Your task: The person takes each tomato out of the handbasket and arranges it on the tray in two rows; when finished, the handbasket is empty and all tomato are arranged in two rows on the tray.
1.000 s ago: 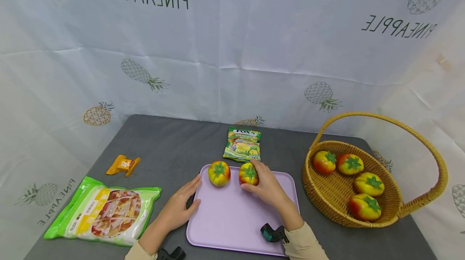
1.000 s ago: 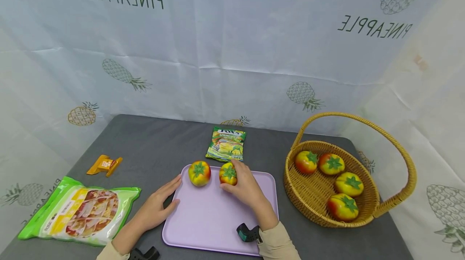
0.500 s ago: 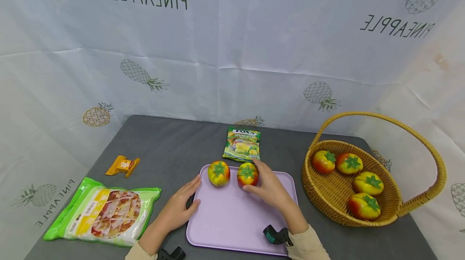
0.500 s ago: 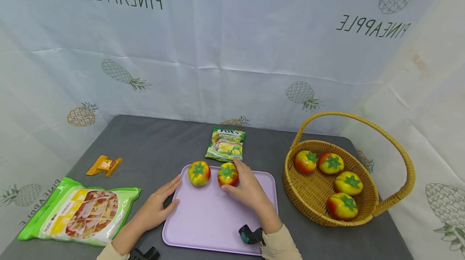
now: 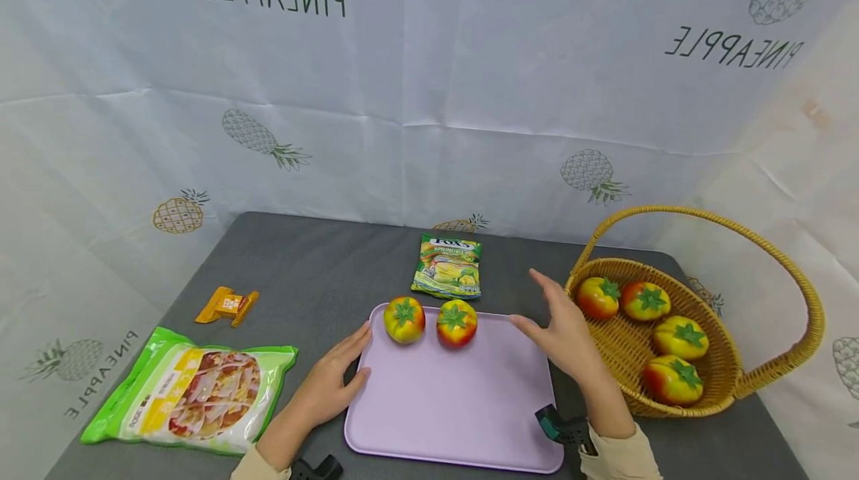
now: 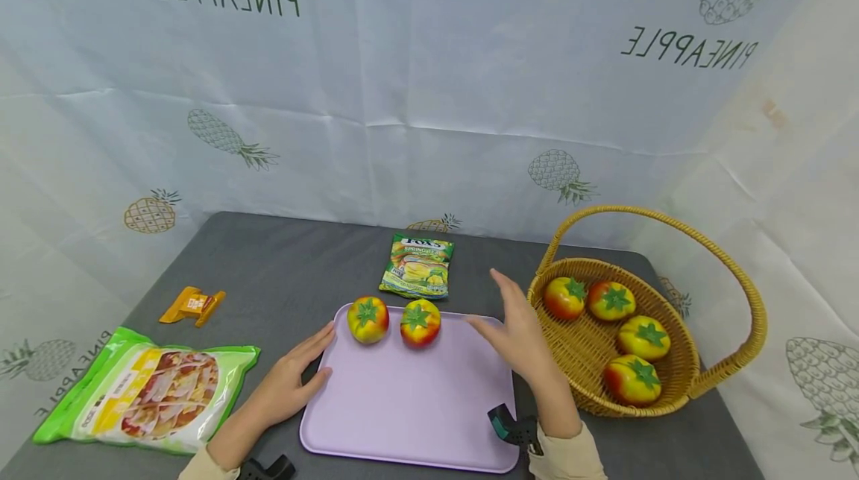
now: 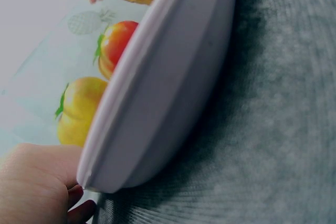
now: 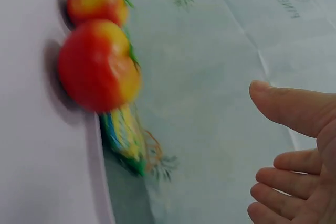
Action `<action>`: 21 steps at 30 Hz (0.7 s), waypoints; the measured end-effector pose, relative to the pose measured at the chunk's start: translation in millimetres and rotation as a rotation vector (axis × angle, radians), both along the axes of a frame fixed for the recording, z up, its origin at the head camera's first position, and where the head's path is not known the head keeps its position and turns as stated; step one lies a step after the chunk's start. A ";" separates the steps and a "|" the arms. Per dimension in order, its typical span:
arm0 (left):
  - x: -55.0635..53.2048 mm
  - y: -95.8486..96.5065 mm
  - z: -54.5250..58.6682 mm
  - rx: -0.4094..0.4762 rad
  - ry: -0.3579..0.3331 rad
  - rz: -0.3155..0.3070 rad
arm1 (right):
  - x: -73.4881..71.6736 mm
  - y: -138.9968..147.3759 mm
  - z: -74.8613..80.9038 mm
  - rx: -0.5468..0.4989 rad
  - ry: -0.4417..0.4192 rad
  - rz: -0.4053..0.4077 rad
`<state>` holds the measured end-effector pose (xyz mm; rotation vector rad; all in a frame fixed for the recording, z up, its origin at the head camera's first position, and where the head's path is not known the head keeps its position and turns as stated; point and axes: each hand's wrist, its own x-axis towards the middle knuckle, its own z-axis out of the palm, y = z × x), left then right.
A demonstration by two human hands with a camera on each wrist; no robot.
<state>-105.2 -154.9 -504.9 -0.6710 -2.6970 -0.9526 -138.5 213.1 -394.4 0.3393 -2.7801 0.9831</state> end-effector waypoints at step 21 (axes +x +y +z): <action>0.1 0.0 1.0 0.001 0.010 -0.005 | -23.1 117.0 33.5 -0.020 -0.190 -0.104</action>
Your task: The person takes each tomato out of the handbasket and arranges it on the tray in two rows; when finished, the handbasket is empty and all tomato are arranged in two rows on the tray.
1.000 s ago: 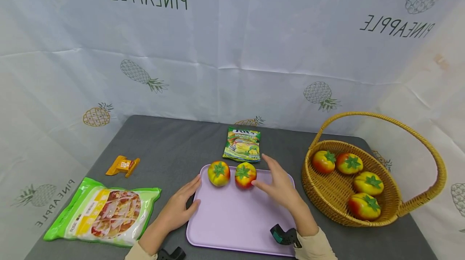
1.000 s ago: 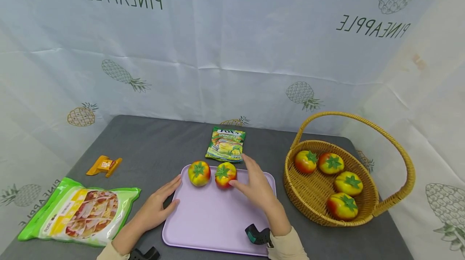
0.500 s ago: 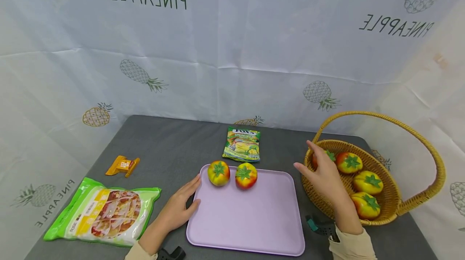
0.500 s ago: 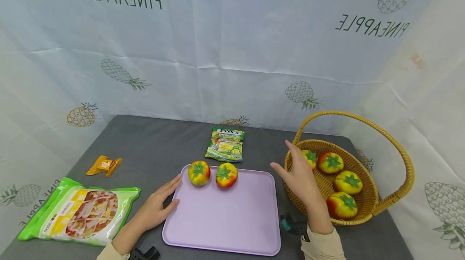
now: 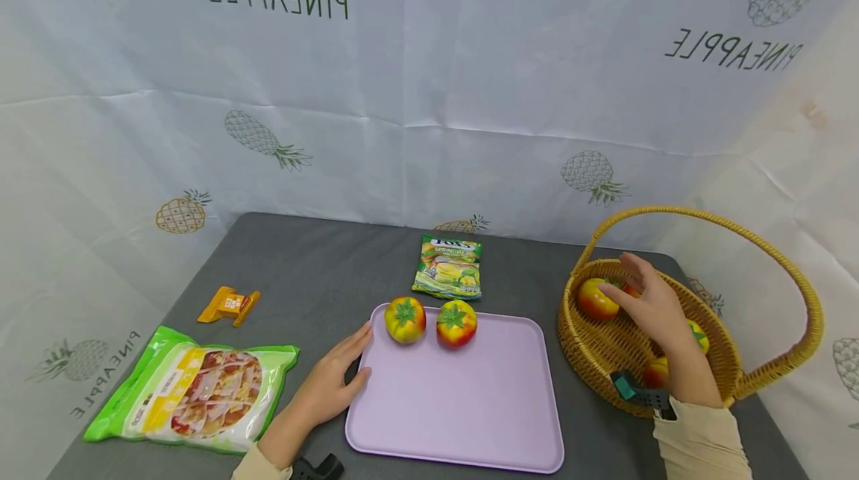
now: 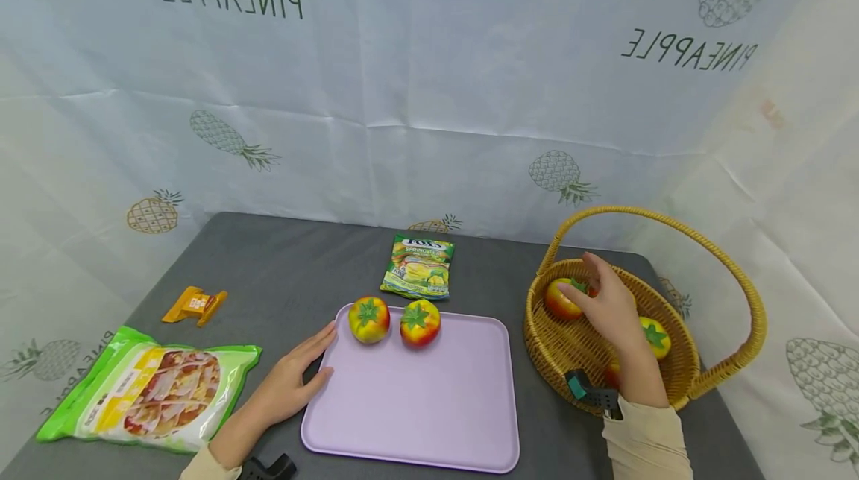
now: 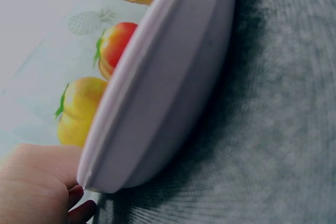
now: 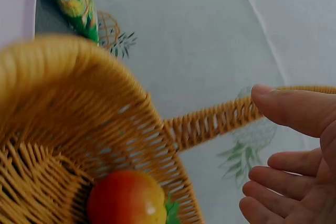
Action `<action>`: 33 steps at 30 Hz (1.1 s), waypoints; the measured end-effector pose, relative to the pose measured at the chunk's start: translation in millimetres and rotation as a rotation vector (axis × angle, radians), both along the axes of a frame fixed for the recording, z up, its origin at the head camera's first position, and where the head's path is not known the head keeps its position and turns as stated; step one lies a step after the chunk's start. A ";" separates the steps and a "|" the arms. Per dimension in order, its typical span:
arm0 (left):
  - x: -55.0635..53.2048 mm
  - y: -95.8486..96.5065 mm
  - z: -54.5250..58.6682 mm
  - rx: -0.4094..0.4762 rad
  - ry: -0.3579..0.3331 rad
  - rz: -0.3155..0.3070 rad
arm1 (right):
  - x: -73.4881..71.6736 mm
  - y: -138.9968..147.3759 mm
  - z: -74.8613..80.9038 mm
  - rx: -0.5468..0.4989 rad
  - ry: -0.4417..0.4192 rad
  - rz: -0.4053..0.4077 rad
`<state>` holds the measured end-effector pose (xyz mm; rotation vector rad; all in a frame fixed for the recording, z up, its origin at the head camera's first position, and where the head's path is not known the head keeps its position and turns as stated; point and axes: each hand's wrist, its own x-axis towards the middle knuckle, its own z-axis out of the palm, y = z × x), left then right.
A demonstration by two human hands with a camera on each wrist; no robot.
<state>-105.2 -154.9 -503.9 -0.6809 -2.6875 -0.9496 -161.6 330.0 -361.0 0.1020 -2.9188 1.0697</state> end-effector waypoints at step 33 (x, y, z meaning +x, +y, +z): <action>0.7 0.1 0.5 -0.011 -0.022 0.007 | -30.8 22.3 -39.3 0.235 -0.156 0.070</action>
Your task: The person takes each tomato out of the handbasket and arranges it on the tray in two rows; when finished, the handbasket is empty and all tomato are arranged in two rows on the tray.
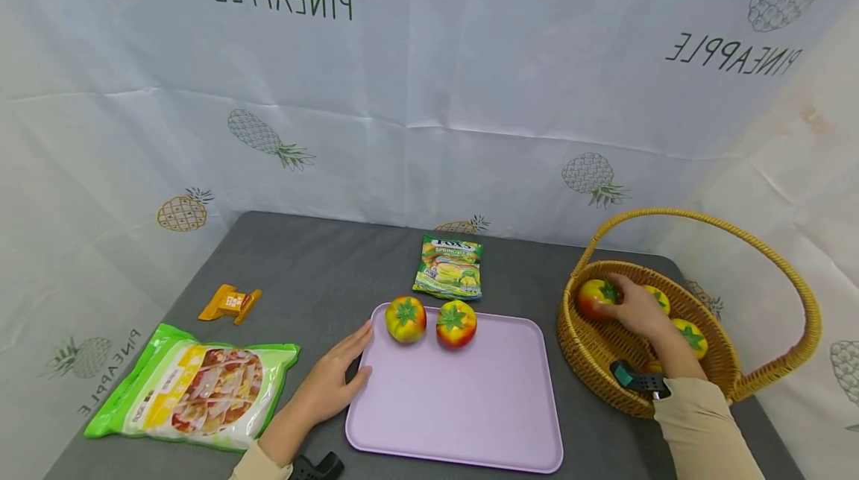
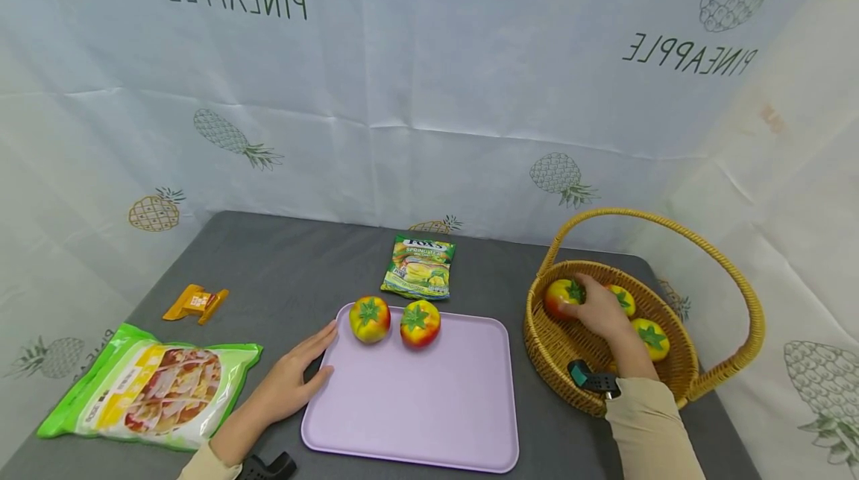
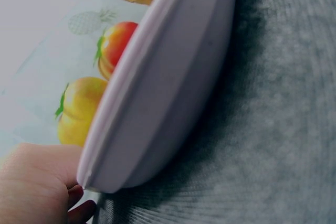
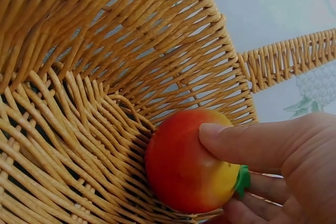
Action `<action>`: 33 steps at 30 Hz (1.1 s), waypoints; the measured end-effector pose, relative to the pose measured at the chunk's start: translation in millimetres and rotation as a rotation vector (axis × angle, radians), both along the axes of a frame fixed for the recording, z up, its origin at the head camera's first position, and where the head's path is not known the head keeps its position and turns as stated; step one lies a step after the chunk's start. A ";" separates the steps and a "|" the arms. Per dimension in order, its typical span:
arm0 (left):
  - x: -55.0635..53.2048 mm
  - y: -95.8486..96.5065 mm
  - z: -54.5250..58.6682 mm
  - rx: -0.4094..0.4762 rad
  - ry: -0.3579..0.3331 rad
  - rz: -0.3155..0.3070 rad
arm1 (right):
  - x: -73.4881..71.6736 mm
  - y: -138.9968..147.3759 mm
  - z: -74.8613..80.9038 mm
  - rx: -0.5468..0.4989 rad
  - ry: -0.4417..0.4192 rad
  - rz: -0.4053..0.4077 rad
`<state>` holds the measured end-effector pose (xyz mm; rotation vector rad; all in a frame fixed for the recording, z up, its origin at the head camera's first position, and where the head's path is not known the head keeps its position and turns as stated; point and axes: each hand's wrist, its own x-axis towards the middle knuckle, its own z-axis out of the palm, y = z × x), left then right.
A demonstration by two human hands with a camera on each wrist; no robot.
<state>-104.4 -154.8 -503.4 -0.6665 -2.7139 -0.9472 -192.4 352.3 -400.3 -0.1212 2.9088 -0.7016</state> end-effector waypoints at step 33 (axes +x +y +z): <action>-1.1 -0.7 -3.2 -0.006 0.010 -0.001 | 14.8 -13.8 23.8 -0.048 0.153 0.068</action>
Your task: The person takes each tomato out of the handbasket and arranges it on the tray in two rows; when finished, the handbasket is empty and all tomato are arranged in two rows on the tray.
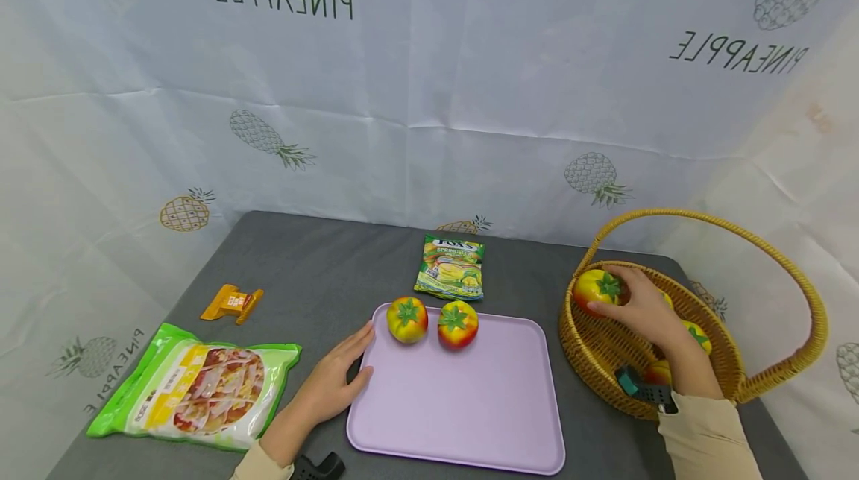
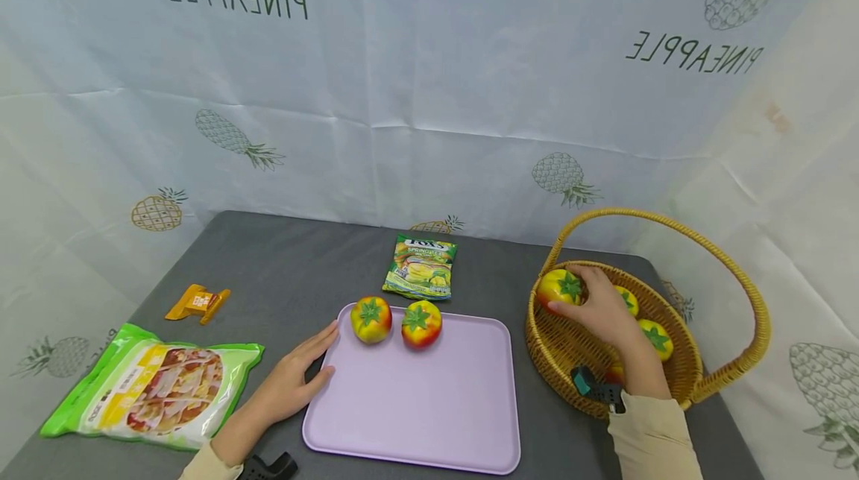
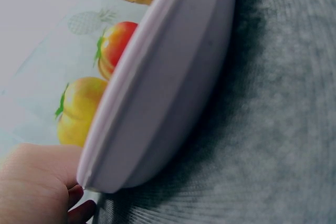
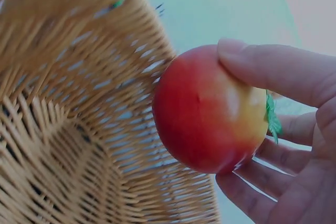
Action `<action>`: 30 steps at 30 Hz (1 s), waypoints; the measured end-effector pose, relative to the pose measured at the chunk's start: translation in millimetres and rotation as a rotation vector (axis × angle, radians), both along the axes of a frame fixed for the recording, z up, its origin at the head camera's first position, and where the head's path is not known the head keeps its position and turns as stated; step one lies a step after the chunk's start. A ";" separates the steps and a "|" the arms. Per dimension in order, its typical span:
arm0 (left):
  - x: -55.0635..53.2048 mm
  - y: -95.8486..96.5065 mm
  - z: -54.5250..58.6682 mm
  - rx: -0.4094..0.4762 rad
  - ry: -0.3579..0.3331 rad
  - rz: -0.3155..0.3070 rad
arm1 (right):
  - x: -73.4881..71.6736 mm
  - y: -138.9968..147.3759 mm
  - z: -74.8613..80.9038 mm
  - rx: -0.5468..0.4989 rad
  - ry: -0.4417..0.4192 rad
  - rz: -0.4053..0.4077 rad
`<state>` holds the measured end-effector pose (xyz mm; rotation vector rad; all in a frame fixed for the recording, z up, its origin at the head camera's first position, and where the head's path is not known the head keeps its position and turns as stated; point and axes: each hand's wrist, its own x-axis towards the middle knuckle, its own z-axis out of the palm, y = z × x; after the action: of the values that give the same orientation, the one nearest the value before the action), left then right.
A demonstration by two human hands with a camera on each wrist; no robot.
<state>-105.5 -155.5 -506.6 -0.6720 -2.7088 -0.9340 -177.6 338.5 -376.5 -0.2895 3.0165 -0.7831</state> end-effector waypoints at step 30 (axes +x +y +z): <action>0.3 1.6 2.6 0.015 0.011 -0.006 | 47.7 -97.8 -29.5 -0.307 0.075 -0.003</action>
<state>-105.2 -153.9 -504.0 -0.6804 -2.6892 -0.9490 -129.9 240.7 -406.0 -0.3236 2.9560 -1.2651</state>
